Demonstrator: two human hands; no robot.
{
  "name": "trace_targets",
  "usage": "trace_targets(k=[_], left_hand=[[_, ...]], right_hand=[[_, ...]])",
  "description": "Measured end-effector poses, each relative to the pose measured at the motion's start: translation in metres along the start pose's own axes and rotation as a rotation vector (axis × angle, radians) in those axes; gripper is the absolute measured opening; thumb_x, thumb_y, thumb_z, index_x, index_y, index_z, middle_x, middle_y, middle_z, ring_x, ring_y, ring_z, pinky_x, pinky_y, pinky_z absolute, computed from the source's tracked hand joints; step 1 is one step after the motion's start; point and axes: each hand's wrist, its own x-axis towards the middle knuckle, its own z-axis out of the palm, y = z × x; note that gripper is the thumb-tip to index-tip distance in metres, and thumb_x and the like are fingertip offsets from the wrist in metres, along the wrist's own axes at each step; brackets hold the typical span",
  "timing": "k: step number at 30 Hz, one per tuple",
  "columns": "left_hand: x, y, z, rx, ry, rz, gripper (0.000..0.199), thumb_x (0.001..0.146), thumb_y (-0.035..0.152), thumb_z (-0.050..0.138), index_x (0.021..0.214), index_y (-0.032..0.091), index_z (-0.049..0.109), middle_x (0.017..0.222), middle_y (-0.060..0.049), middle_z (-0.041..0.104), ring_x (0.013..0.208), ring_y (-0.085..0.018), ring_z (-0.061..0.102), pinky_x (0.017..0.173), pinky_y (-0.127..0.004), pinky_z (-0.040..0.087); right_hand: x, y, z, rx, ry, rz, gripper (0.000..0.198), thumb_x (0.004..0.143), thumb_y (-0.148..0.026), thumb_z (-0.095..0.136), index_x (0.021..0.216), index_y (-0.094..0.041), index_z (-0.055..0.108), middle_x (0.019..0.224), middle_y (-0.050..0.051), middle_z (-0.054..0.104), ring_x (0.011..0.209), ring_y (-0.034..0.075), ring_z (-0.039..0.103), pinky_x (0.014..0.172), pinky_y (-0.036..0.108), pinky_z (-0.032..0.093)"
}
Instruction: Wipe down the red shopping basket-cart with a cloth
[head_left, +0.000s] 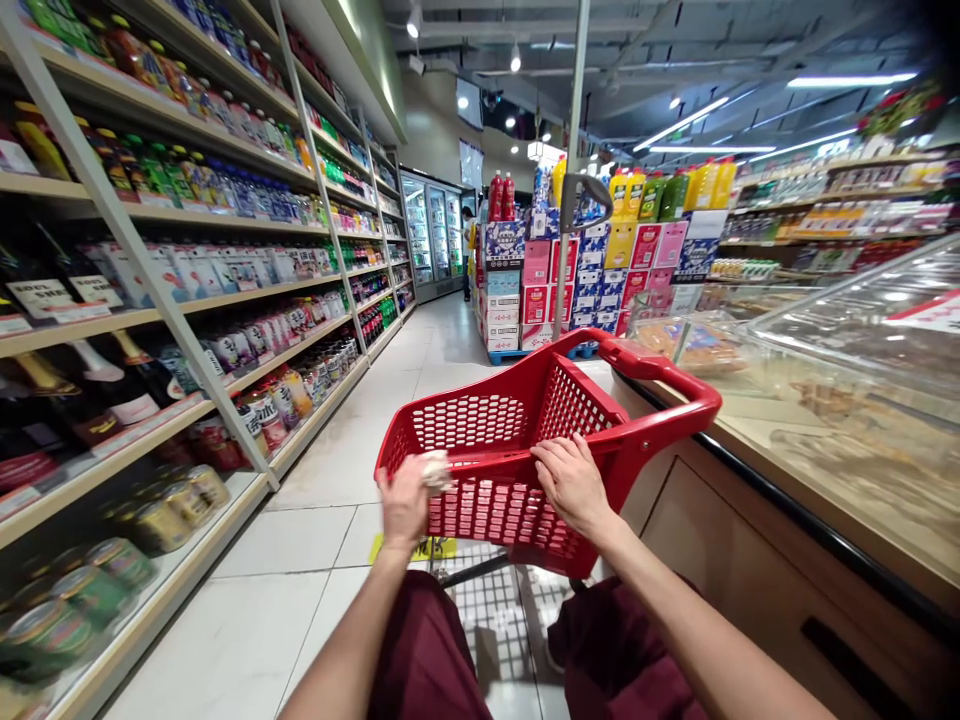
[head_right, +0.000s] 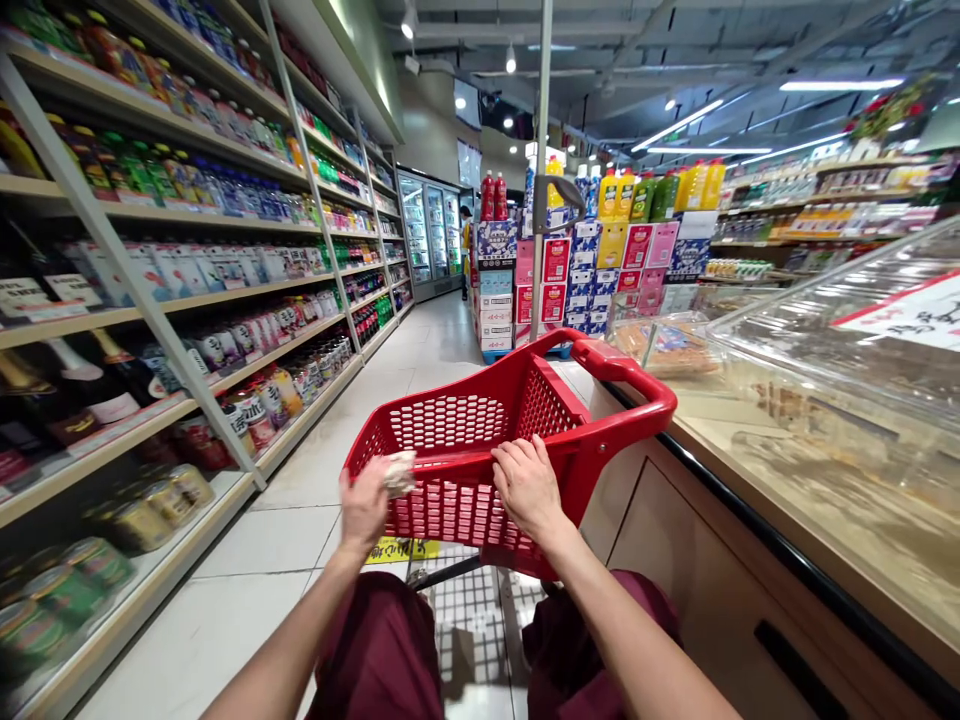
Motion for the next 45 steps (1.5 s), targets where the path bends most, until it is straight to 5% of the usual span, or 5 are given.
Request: trace_targets(k=[9,15,22,28,45], left_hand=[[0.008,0.042,0.014,-0.077,-0.046,0.133,0.036,0.084,0.019,0.036,0.117,0.024,0.050,0.117,-0.004,0.060,0.113,-0.018,0.051,0.108,-0.051,0.009],[-0.009,-0.025,-0.008,0.080,0.134,-0.226,0.034,0.083,0.019,0.033,0.110,0.020,0.054,0.115,-0.011,0.061,0.109,-0.022,0.053,0.107,-0.055,0.004],[0.005,0.030,0.009,-0.028,-0.045,0.087,0.040,0.083,0.017,0.035,0.121,0.024,0.047,0.122,-0.007,0.056,0.117,-0.019,0.047,0.108,-0.054,0.007],[-0.009,-0.024,-0.008,0.085,0.095,-0.181,0.038,0.082,0.016,0.034,0.115,0.020,0.053,0.118,-0.011,0.059,0.112,-0.024,0.051,0.106,-0.057,0.006],[-0.003,-0.008,0.000,0.037,0.004,-0.064,0.040,0.082,0.017,0.035,0.119,0.023,0.049,0.123,-0.010,0.055,0.117,-0.022,0.048,0.107,-0.055,0.006]], right_hand=[[0.000,-0.003,0.002,-0.014,-0.010,0.035,0.028,0.087,-0.026,0.039,0.101,-0.021,0.063,0.099,0.004,0.064,0.097,0.020,0.049,0.101,0.042,0.020],[-0.001,-0.004,0.002,0.010,0.013,0.037,0.028,0.087,-0.025,0.039,0.099,-0.020,0.064,0.099,0.004,0.064,0.098,0.019,0.049,0.102,0.042,0.020],[-0.001,-0.004,0.000,0.015,0.009,0.030,0.027,0.087,-0.024,0.040,0.101,-0.021,0.063,0.099,0.004,0.064,0.098,0.020,0.048,0.102,0.043,0.021],[-0.001,-0.005,0.001,0.032,0.013,0.038,0.027,0.086,-0.023,0.040,0.100,-0.021,0.063,0.100,0.004,0.063,0.100,0.020,0.047,0.103,0.042,0.020],[-0.001,-0.008,0.001,0.034,0.038,0.063,0.027,0.086,-0.023,0.040,0.099,-0.019,0.063,0.100,0.005,0.064,0.101,0.020,0.048,0.103,0.043,0.021]])
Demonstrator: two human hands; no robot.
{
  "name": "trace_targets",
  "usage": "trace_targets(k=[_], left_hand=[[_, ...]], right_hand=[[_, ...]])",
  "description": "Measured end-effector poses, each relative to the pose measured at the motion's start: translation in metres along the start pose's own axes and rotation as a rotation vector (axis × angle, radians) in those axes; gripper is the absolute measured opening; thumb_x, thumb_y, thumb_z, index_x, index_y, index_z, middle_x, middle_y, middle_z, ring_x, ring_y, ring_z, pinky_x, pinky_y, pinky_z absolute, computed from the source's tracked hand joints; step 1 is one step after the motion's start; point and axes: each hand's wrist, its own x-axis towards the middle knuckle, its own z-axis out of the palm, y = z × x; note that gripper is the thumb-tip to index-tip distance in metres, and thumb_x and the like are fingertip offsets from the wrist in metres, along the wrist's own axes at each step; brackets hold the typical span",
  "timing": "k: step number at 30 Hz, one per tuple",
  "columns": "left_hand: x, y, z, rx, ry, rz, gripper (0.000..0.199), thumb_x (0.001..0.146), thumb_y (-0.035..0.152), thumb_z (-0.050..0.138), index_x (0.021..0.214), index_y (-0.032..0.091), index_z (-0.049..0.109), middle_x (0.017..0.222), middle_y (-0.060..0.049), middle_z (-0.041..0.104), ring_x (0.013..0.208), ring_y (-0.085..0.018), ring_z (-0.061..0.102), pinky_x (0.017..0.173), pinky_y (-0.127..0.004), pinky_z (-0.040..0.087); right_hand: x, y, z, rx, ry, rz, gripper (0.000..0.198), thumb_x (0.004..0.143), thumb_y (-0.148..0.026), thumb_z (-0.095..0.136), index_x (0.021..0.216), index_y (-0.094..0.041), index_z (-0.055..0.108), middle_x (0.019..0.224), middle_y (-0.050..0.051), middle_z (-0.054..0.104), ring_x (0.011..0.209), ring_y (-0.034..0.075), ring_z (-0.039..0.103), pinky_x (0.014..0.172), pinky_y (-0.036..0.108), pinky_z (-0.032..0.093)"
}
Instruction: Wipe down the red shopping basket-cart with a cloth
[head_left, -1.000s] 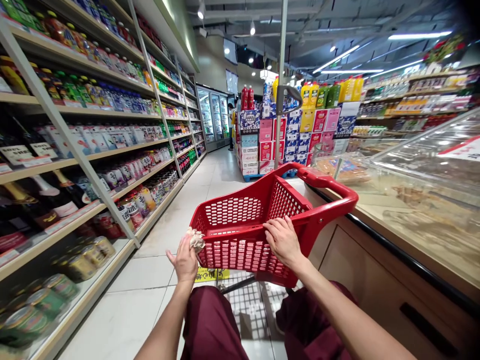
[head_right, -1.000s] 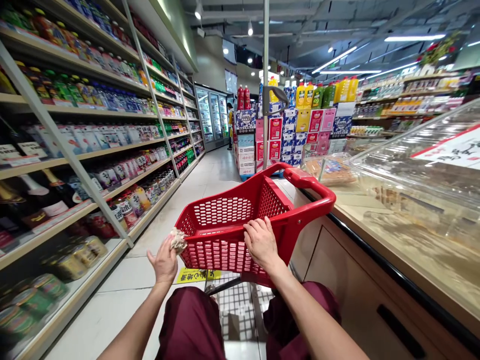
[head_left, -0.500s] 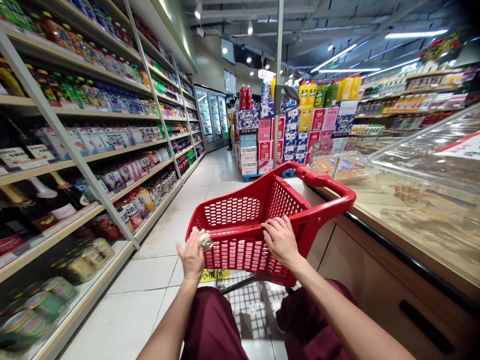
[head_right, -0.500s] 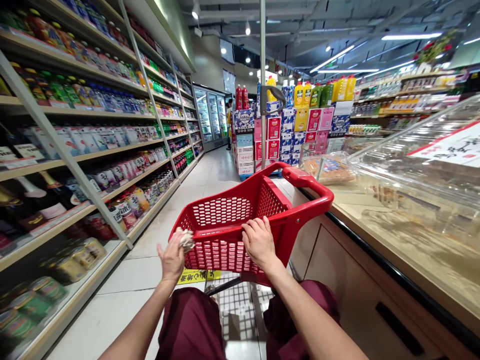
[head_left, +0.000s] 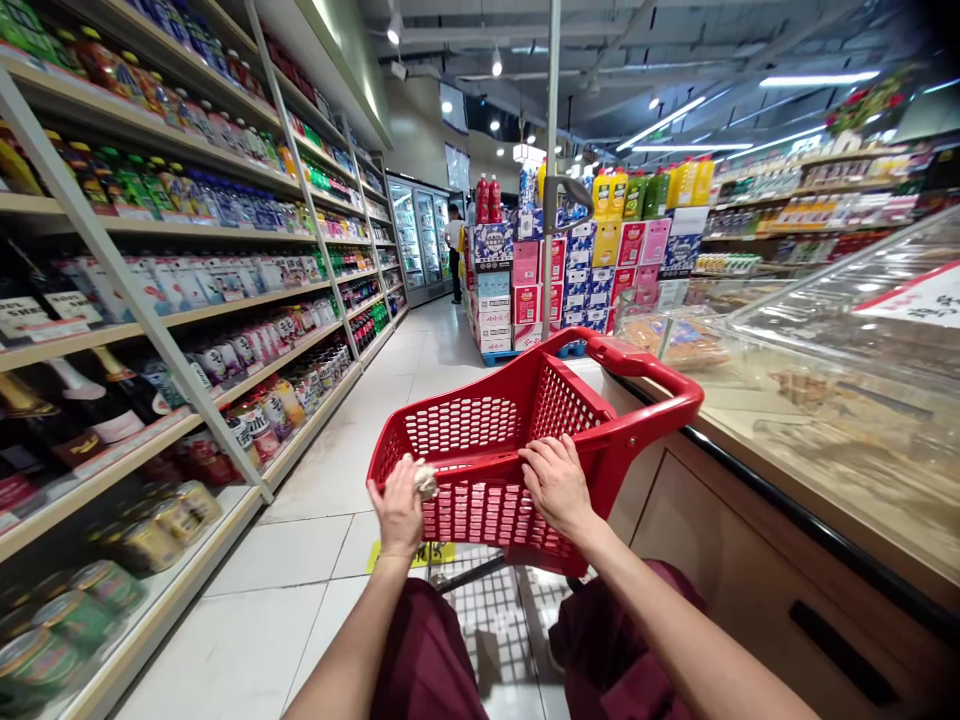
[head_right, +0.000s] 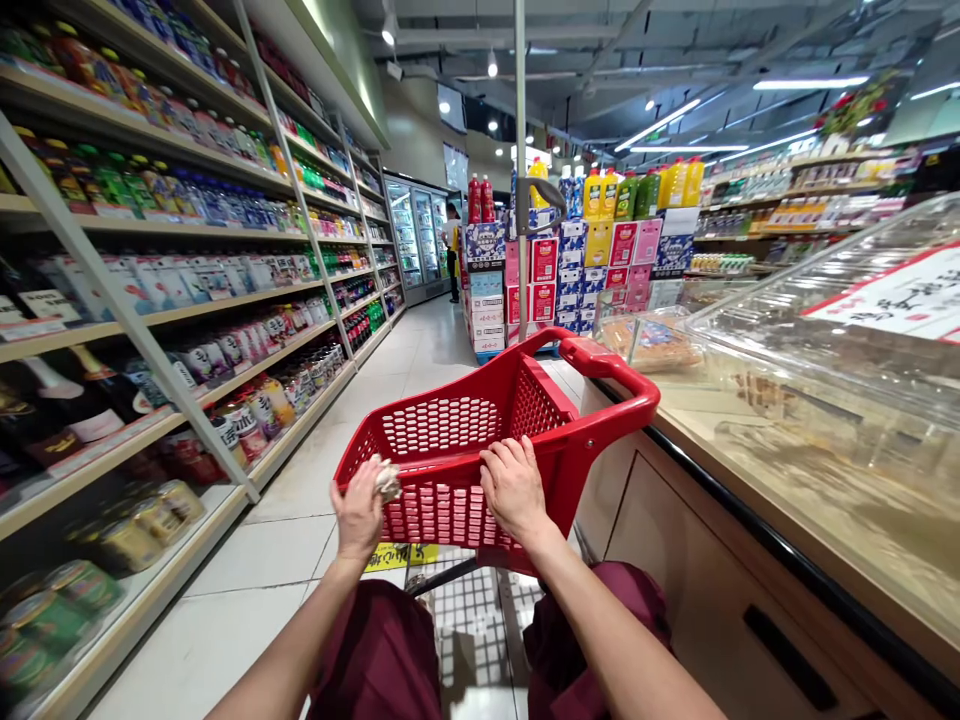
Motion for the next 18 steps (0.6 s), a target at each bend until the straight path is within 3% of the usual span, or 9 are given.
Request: trace_targets(k=[2,4,8,10,15,18], left_hand=[[0.004,0.019,0.004,-0.029,-0.047,0.110,0.042,0.082,0.017,0.035,0.121,0.025,0.047,0.124,-0.008,0.055,0.118,-0.020,0.047,0.108,-0.053,0.005],[0.006,0.020,0.002,-0.042,-0.077,0.158,0.042,0.082,0.017,0.035,0.121,0.026,0.047,0.122,-0.006,0.056,0.118,-0.019,0.047,0.108,-0.053,0.005],[0.000,-0.017,-0.010,0.011,0.008,-0.082,0.041,0.081,0.016,0.032,0.117,0.023,0.051,0.118,-0.009,0.059,0.115,-0.023,0.049,0.105,-0.059,0.007],[-0.001,-0.017,-0.010,0.015,0.030,-0.143,0.040,0.082,0.018,0.032,0.117,0.021,0.051,0.120,-0.011,0.057,0.115,-0.024,0.049,0.104,-0.059,0.008],[0.009,0.058,0.007,-0.078,-0.089,0.188,0.041,0.083,0.017,0.033,0.123,0.023,0.045,0.124,-0.008,0.054,0.119,-0.020,0.045,0.107,-0.054,0.009],[0.008,0.063,0.009,-0.080,-0.084,0.213,0.042,0.082,0.016,0.035,0.123,0.023,0.045,0.123,-0.008,0.056,0.119,-0.020,0.045,0.107,-0.055,0.008]], right_hand=[[-0.001,0.001,0.000,-0.007,-0.003,-0.013,0.028,0.086,-0.023,0.040,0.100,-0.020,0.063,0.101,0.005,0.063,0.102,0.020,0.048,0.103,0.043,0.021],[-0.002,0.002,-0.001,-0.012,-0.010,-0.029,0.028,0.086,-0.022,0.039,0.101,-0.020,0.063,0.102,0.005,0.063,0.103,0.020,0.048,0.103,0.043,0.021],[-0.002,0.003,-0.001,-0.006,-0.014,-0.034,0.028,0.086,-0.023,0.040,0.102,-0.020,0.063,0.103,0.004,0.063,0.103,0.020,0.047,0.103,0.042,0.021],[-0.002,0.002,0.000,0.001,0.000,-0.014,0.027,0.086,-0.023,0.040,0.100,-0.019,0.063,0.102,0.004,0.064,0.103,0.020,0.047,0.104,0.042,0.020],[-0.002,0.003,0.001,-0.008,0.004,-0.020,0.027,0.087,-0.023,0.039,0.099,-0.020,0.063,0.101,0.004,0.064,0.102,0.020,0.048,0.103,0.043,0.021],[-0.003,0.005,0.000,-0.014,-0.004,-0.046,0.029,0.087,-0.023,0.039,0.102,-0.020,0.063,0.103,0.004,0.063,0.104,0.020,0.047,0.103,0.043,0.022]])
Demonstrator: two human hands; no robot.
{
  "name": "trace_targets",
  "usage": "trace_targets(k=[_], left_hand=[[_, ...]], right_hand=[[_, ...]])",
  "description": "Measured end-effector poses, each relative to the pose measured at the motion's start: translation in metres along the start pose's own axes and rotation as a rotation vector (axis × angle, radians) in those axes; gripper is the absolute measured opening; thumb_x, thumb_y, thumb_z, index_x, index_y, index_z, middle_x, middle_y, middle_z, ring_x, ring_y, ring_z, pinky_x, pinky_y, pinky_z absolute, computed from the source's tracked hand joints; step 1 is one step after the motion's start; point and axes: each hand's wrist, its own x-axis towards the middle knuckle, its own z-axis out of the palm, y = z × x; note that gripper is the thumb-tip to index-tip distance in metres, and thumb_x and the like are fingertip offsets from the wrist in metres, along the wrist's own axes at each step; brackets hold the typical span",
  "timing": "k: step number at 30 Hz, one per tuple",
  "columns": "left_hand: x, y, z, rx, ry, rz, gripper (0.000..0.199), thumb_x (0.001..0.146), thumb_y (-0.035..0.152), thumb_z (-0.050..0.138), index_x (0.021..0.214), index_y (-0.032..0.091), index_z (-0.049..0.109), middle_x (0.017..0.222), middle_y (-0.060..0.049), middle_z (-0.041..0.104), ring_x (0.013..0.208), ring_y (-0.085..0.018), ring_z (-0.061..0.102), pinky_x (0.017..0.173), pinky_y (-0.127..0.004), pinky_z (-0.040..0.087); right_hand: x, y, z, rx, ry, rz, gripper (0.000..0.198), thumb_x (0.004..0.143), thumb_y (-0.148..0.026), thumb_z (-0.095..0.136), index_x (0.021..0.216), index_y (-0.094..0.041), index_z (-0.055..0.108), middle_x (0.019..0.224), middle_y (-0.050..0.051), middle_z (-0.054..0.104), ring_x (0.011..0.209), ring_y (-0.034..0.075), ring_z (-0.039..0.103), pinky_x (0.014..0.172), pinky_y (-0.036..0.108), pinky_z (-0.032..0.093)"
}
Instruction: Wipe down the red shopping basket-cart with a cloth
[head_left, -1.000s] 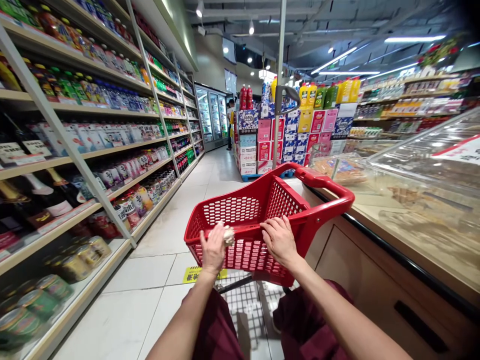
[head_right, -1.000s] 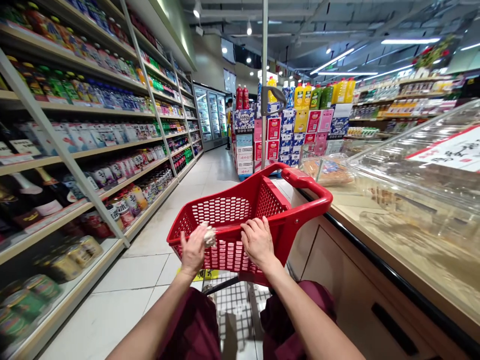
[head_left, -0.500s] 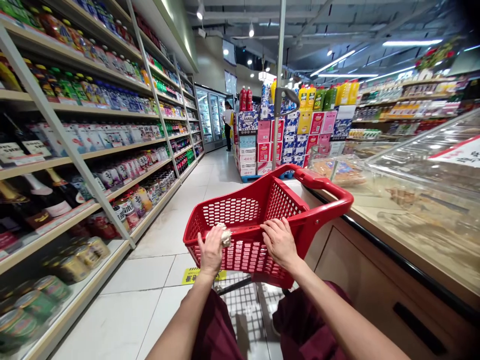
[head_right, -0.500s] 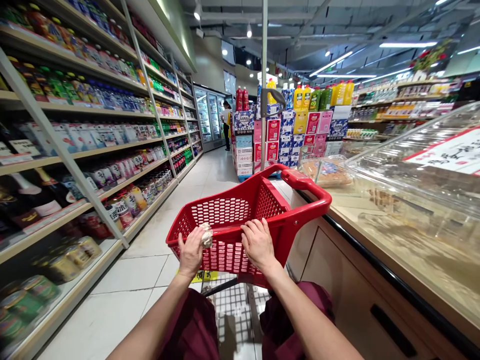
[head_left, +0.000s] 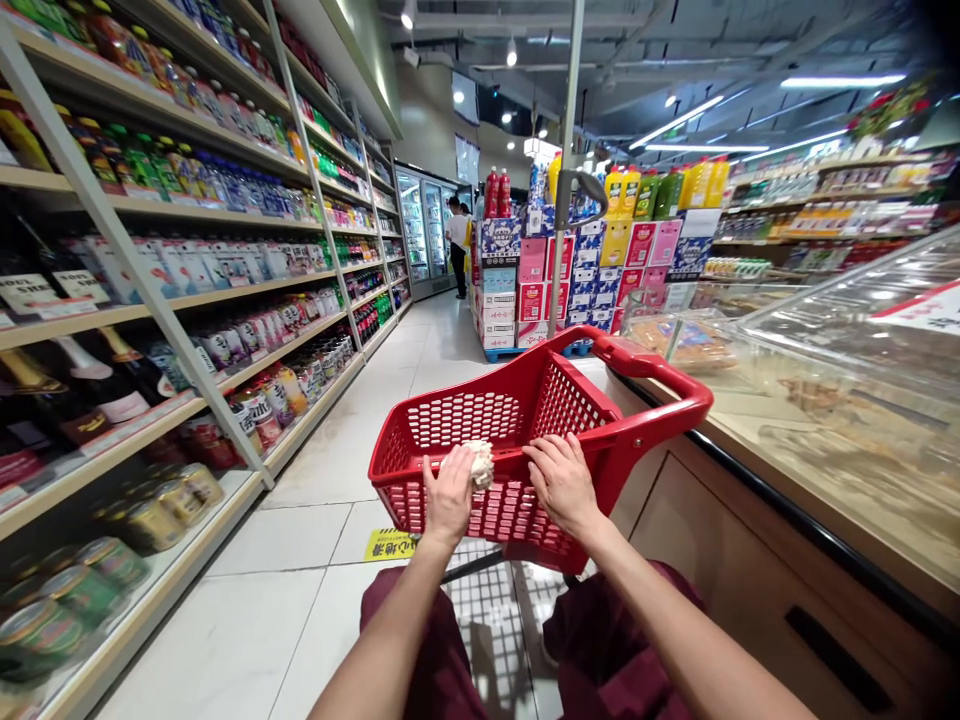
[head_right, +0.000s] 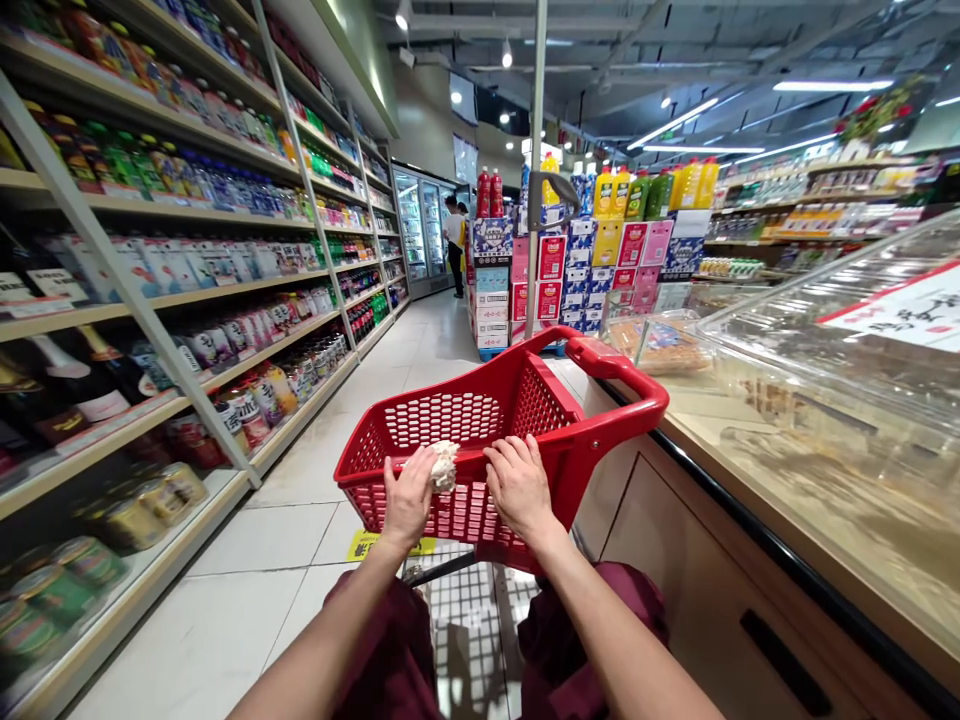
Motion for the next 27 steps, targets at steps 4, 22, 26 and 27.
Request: trace_targets(k=[4,22,26,27], left_hand=[[-0.023,-0.049,-0.014,0.093,0.143,-0.247,0.041,0.081,0.015,0.034,0.118,0.025,0.049,0.118,-0.008,0.059,0.117,-0.022,0.048,0.106,-0.057,0.008],[-0.004,-0.020,-0.006,0.035,0.081,-0.171,0.036,0.084,0.020,0.033,0.115,0.023,0.051,0.120,-0.008,0.058,0.115,-0.021,0.049,0.106,-0.055,0.010],[0.010,0.009,0.000,-0.029,-0.039,0.008,0.038,0.084,0.018,0.034,0.118,0.024,0.048,0.118,-0.005,0.059,0.114,-0.019,0.050,0.107,-0.053,0.007],[0.006,0.001,-0.003,-0.022,-0.040,-0.012,0.038,0.084,0.018,0.033,0.118,0.025,0.049,0.117,-0.005,0.060,0.114,-0.019,0.050,0.107,-0.054,0.008]], right_hand=[[0.000,0.000,0.000,0.018,-0.005,-0.007,0.029,0.087,-0.023,0.039,0.104,-0.021,0.063,0.104,0.004,0.063,0.106,0.020,0.047,0.103,0.043,0.022],[0.003,-0.003,0.001,0.027,0.029,0.058,0.028,0.086,-0.022,0.039,0.100,-0.019,0.064,0.103,0.004,0.064,0.104,0.020,0.048,0.104,0.042,0.021],[0.002,-0.002,-0.001,0.023,0.010,0.035,0.028,0.086,-0.021,0.040,0.102,-0.018,0.063,0.105,0.004,0.063,0.105,0.020,0.047,0.104,0.041,0.021],[0.001,-0.002,-0.002,0.022,0.008,0.033,0.028,0.086,-0.021,0.040,0.102,-0.018,0.063,0.106,0.004,0.063,0.106,0.020,0.047,0.105,0.041,0.021]])
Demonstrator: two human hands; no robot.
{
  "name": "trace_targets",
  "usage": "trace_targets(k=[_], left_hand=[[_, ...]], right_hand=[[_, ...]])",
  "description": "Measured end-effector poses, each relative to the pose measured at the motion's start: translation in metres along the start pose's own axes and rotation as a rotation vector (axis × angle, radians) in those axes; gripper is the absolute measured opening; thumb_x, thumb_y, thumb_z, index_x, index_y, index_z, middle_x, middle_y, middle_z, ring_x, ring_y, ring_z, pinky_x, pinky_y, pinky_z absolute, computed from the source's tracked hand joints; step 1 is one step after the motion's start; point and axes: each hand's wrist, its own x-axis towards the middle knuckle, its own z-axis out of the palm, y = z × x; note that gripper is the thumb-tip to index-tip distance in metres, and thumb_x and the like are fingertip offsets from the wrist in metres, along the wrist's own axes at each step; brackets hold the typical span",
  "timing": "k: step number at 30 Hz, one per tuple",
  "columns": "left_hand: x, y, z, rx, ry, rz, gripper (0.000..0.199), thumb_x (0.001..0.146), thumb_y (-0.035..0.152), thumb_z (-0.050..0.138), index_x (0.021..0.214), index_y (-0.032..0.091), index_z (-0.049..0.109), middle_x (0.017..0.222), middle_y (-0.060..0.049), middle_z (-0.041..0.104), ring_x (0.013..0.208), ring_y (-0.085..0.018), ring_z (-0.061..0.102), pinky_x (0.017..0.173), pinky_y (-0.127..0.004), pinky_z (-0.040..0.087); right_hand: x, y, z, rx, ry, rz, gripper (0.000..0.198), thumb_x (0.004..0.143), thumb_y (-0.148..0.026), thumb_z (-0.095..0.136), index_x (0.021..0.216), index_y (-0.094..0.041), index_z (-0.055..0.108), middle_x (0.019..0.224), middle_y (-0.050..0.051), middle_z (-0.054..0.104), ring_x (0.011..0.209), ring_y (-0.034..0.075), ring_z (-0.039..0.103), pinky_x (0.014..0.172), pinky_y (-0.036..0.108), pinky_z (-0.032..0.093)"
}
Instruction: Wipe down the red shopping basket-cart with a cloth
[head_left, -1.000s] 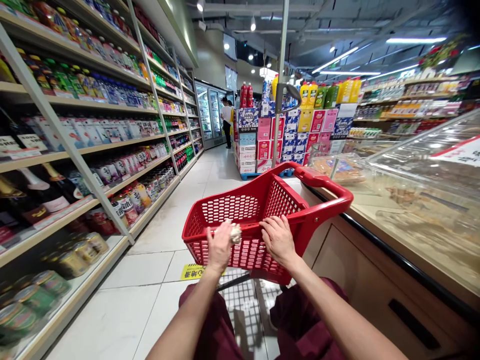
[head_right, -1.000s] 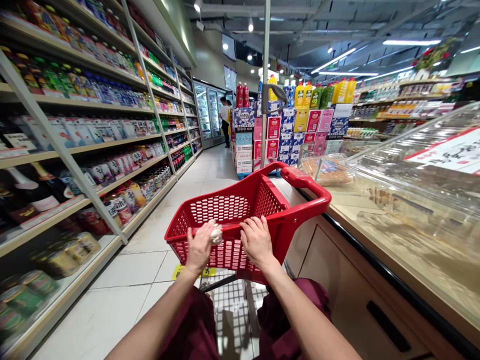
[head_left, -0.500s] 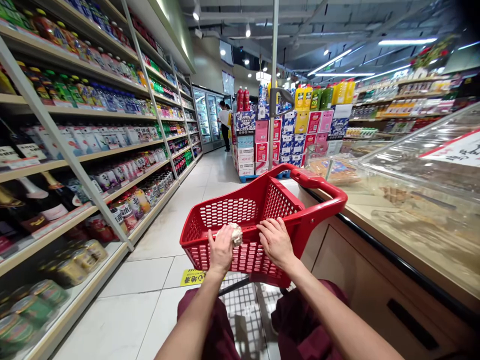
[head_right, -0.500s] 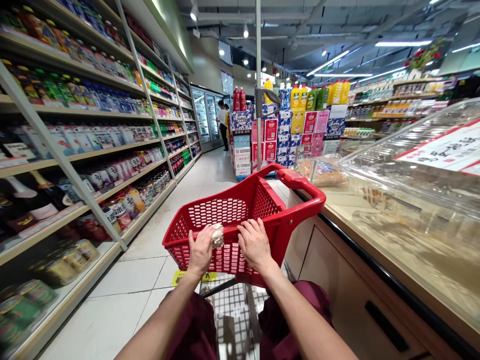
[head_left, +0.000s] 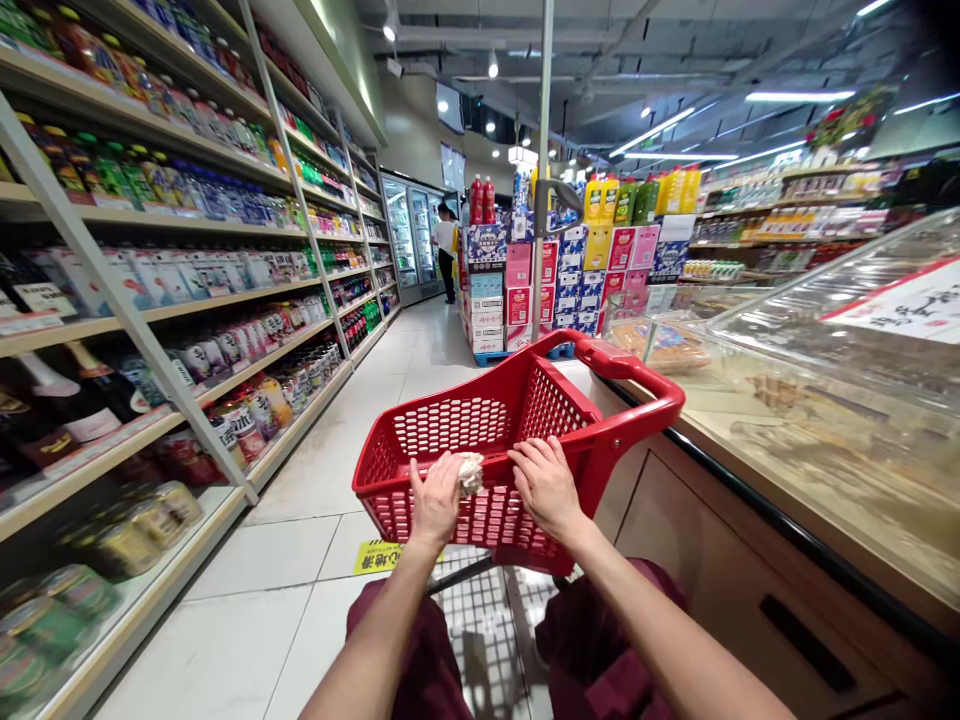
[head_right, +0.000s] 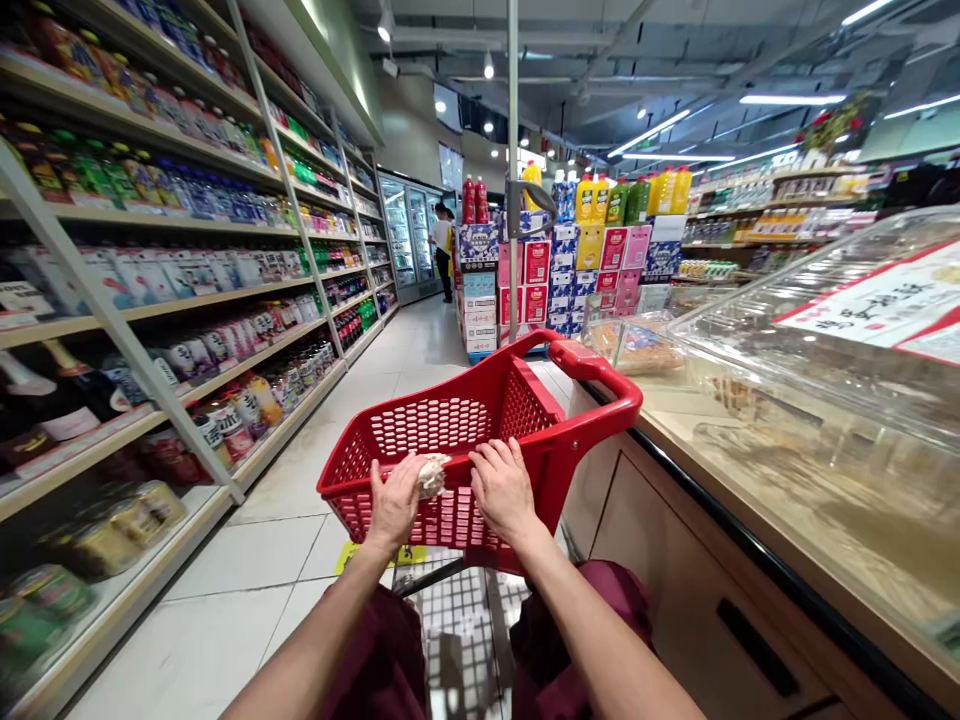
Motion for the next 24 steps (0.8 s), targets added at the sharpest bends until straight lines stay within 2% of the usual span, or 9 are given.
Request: trace_targets(k=[2,4,5,7,11,13,18,20,24], left_hand=[[-0.015,-0.027,-0.009,0.041,0.046,-0.116,0.037,0.084,0.018,0.032,0.115,0.026,0.051,0.116,-0.005,0.061,0.115,-0.020,0.049,0.106,-0.055,0.009],[-0.028,-0.052,-0.018,0.122,0.218,-0.366,0.038,0.084,0.019,0.030,0.115,0.023,0.052,0.118,-0.009,0.059,0.114,-0.022,0.049,0.105,-0.056,0.011],[-0.031,-0.057,-0.020,0.130,0.226,-0.405,0.039,0.084,0.019,0.030,0.117,0.022,0.050,0.121,-0.011,0.056,0.116,-0.022,0.048,0.104,-0.057,0.011],[-0.026,-0.047,-0.018,0.095,0.151,-0.331,0.039,0.083,0.018,0.031,0.118,0.023,0.049,0.123,-0.010,0.055,0.119,-0.021,0.045,0.105,-0.057,0.010],[0.002,0.002,-0.004,-0.012,-0.059,-0.043,0.041,0.082,0.016,0.033,0.119,0.024,0.048,0.121,-0.006,0.057,0.117,-0.019,0.047,0.107,-0.055,0.006],[0.005,0.004,-0.005,-0.010,-0.081,-0.030,0.040,0.083,0.016,0.032,0.119,0.023,0.048,0.121,-0.006,0.057,0.117,-0.019,0.047,0.107,-0.054,0.005],[-0.013,-0.037,-0.019,0.113,0.029,-0.251,0.040,0.083,0.018,0.029,0.118,0.019,0.049,0.123,-0.010,0.055,0.118,-0.021,0.046,0.106,-0.057,0.005],[-0.010,-0.030,-0.015,0.106,0.016,-0.219,0.040,0.084,0.019,0.030,0.119,0.020,0.049,0.123,-0.009,0.055,0.118,-0.021,0.046,0.106,-0.055,0.005],[0.005,0.005,-0.002,0.031,-0.052,-0.037,0.039,0.084,0.019,0.032,0.119,0.022,0.049,0.122,-0.006,0.057,0.117,-0.019,0.047,0.107,-0.053,0.004]], right_hand=[[-0.001,0.000,0.000,-0.001,0.000,0.000,0.028,0.086,-0.020,0.040,0.103,-0.018,0.063,0.106,0.004,0.063,0.107,0.019,0.046,0.105,0.040,0.020],[-0.001,0.000,0.002,0.000,0.005,0.007,0.028,0.086,-0.020,0.040,0.103,-0.018,0.063,0.106,0.004,0.063,0.108,0.019,0.046,0.106,0.040,0.019],[0.000,-0.001,0.003,0.001,0.009,0.014,0.028,0.086,-0.020,0.040,0.102,-0.018,0.063,0.106,0.004,0.063,0.108,0.019,0.046,0.106,0.040,0.019],[0.000,-0.001,0.004,0.007,0.013,0.029,0.028,0.086,-0.021,0.040,0.101,-0.018,0.064,0.105,0.004,0.063,0.107,0.019,0.046,0.106,0.041,0.019],[0.000,0.001,0.002,0.016,-0.002,0.015,0.029,0.086,-0.021,0.039,0.102,-0.018,0.063,0.106,0.004,0.063,0.106,0.020,0.046,0.105,0.041,0.020],[0.000,0.001,0.001,0.016,-0.012,-0.004,0.030,0.086,-0.021,0.039,0.104,-0.018,0.063,0.107,0.004,0.063,0.107,0.020,0.046,0.105,0.041,0.021],[0.000,0.000,0.001,0.018,0.001,0.013,0.030,0.086,-0.021,0.039,0.103,-0.018,0.063,0.107,0.005,0.063,0.107,0.020,0.046,0.105,0.042,0.020],[0.001,0.000,0.002,0.021,0.004,0.020,0.030,0.086,-0.022,0.039,0.103,-0.018,0.063,0.106,0.004,0.063,0.106,0.020,0.046,0.105,0.042,0.020],[0.000,0.002,0.002,0.015,-0.009,0.003,0.030,0.086,-0.022,0.039,0.104,-0.018,0.063,0.107,0.004,0.063,0.107,0.020,0.046,0.105,0.042,0.020]])
